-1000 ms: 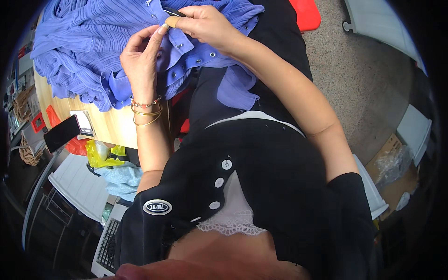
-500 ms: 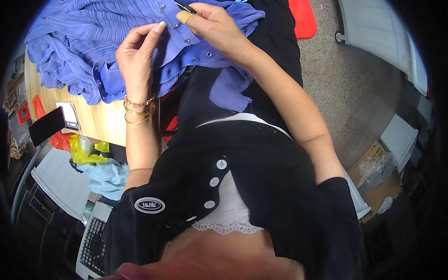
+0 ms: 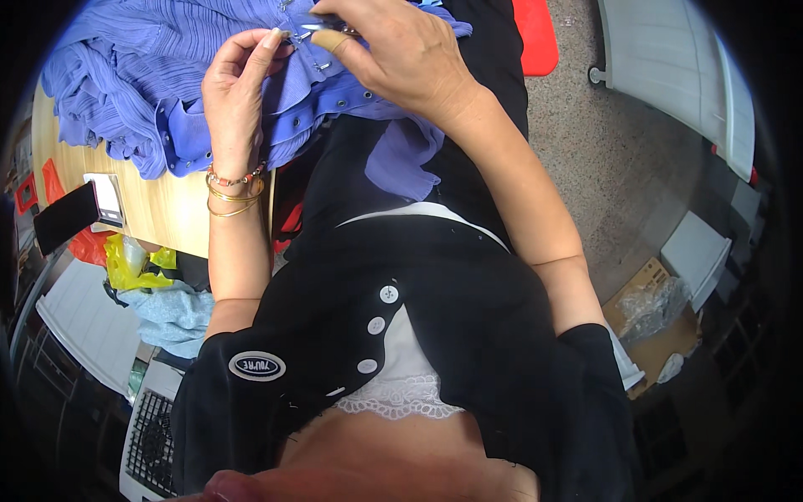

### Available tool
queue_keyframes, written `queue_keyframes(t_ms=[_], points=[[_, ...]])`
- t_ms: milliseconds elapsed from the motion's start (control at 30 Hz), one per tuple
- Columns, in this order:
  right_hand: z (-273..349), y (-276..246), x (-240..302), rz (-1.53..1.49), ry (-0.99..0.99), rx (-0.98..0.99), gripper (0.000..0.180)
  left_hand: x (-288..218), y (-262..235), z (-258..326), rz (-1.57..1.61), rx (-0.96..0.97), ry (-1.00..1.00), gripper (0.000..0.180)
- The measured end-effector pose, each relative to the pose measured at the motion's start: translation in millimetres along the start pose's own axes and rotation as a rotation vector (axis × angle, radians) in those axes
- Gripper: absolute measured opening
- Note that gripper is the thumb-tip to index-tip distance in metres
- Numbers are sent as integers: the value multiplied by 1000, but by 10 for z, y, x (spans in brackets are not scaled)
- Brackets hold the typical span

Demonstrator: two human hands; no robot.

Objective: The person picks up a garment from the table, spreads it open, and trims loose threads along its fasteners using thread snips.

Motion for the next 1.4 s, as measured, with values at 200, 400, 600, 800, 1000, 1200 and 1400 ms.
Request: queue_keyframes(t_ms=[200,400,600,800,1000,1200,1400], points=[[-42,75,101,124,-113,58,24,12,-21,-1,-10,-32,6,18],[-76,113,127,216,-99,70,20,-130,37,53,-21,-40,7,18],[-93,140,144,276,-121,67,17,-129,26,53,-15,-26,-35,18],[-60,105,107,243,-108,40,16,-164,21,42,45,-5,-44,18],[-95,-43,100,189,-73,-23,24,-196,-2,80,65,-34,-2,17],[-68,-100,12,150,-51,-92,27,-305,-10,121,92,-82,63,13],[-74,-68,-48,82,-61,-120,26,-350,-103,125,164,-158,120,11]])
Point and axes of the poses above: each hand's wrist, its own z-axis away from the middle knuckle, its own y-axis out of the palm, x = y × z, the point moved 7 cm from there along -z, towards the middle knuckle, and after that the axes turned 14 degrees about -z, right-handed, at the moved point
